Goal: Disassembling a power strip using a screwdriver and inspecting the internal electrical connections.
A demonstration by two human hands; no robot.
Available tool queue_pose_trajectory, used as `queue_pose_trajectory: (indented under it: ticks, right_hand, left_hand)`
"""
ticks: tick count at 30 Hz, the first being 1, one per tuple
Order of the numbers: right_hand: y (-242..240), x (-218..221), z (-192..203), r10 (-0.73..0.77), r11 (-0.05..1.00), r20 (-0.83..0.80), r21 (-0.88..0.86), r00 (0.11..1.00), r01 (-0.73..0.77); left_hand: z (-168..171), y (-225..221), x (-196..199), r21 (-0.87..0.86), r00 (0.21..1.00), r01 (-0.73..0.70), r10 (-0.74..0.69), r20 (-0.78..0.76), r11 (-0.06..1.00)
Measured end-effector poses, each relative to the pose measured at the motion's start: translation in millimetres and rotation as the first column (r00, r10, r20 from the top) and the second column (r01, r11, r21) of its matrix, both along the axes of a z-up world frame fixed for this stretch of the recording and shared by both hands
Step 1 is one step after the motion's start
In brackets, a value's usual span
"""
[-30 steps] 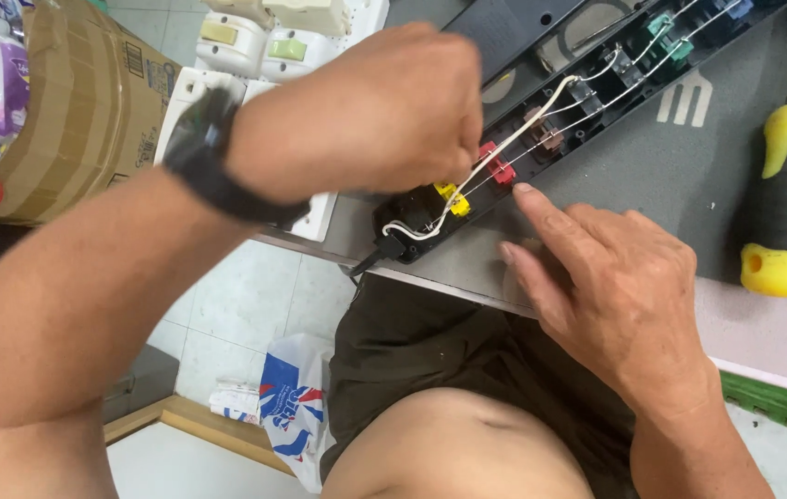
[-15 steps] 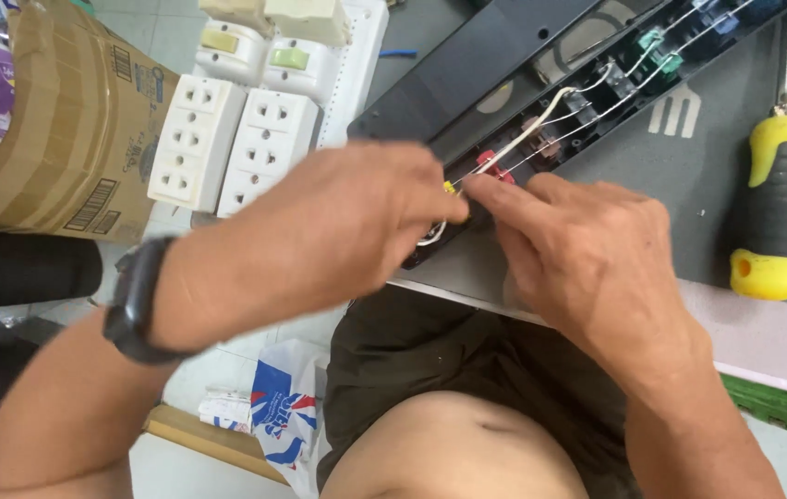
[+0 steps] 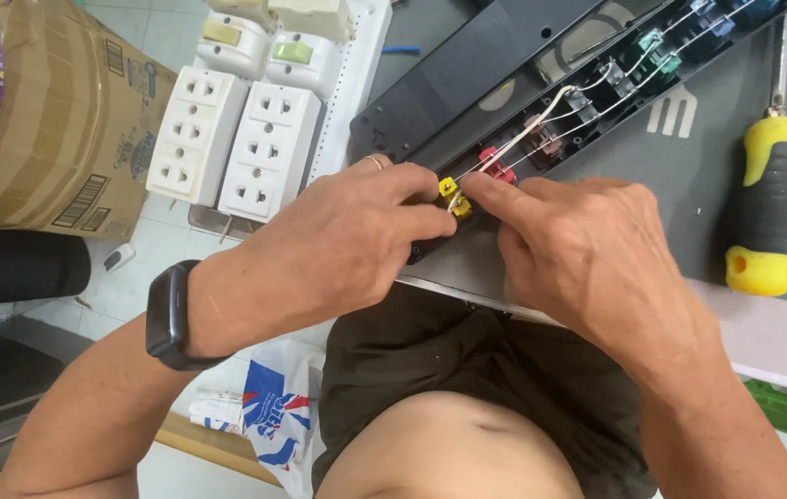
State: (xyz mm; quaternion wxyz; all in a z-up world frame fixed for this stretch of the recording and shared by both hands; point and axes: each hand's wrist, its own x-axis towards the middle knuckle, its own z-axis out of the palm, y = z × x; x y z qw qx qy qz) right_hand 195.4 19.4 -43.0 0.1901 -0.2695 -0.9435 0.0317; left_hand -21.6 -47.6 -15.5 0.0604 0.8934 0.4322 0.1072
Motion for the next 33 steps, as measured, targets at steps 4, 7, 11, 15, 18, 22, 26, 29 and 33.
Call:
queue_pose_trajectory:
  ticks: [4,7,11,15,18,22,26,29,33]
  right_hand:
    - [1,-2,-7,0.057,0.994,-0.172,-0.081,0.984,-0.071]
    - [1,0,-10,0.021,0.997,-0.165,-0.064,0.986,-0.032]
    - [3,0,-12,0.014,0.996,-0.150,-0.087,0.989,-0.027]
    - [3,-1,-11,-0.004,0.994,-0.108,-0.113,0.994,-0.009]
    - [2,-3,-9,-0.022,0.988,0.014,-0.152,1.000,0.024]
    - [2,-5,-7,-0.029,0.983,0.088,-0.179,0.996,0.045]
    - [2,-7,-8,-0.062,0.981,0.159,-0.170,0.985,0.090]
    - [1,-7,-9,-0.070,0.979,0.135,-0.181,0.988,0.094]
    - [-1,-3,-13,-0.036,0.994,-0.042,-0.102,0.998,0.032]
  left_hand:
    - [5,-8,9,-0.004,0.998,-0.045,0.045,-0.037,0.999]
    - [18,-19,32,0.222,0.965,-0.090,0.140,-0.222,0.971]
    - [9,-26,50,0.510,0.760,0.000,0.331,-0.559,0.860]
    - [5,-29,62,0.466,0.693,-0.023,0.350,-0.630,0.885]
    - [2,-29,66,0.406,0.701,-0.110,0.361,-0.615,0.907]
    - [6,-23,48,0.342,0.785,-0.144,0.318,-0.531,0.929]
    - [13,-34,23,0.030,0.953,-0.301,0.302,-0.018,0.953]
    - [17,-48,18,0.127,0.889,-0.448,0.425,0.172,0.885]
    - [-1,-61,19,0.148,0.793,-0.570,0.494,0.357,0.808]
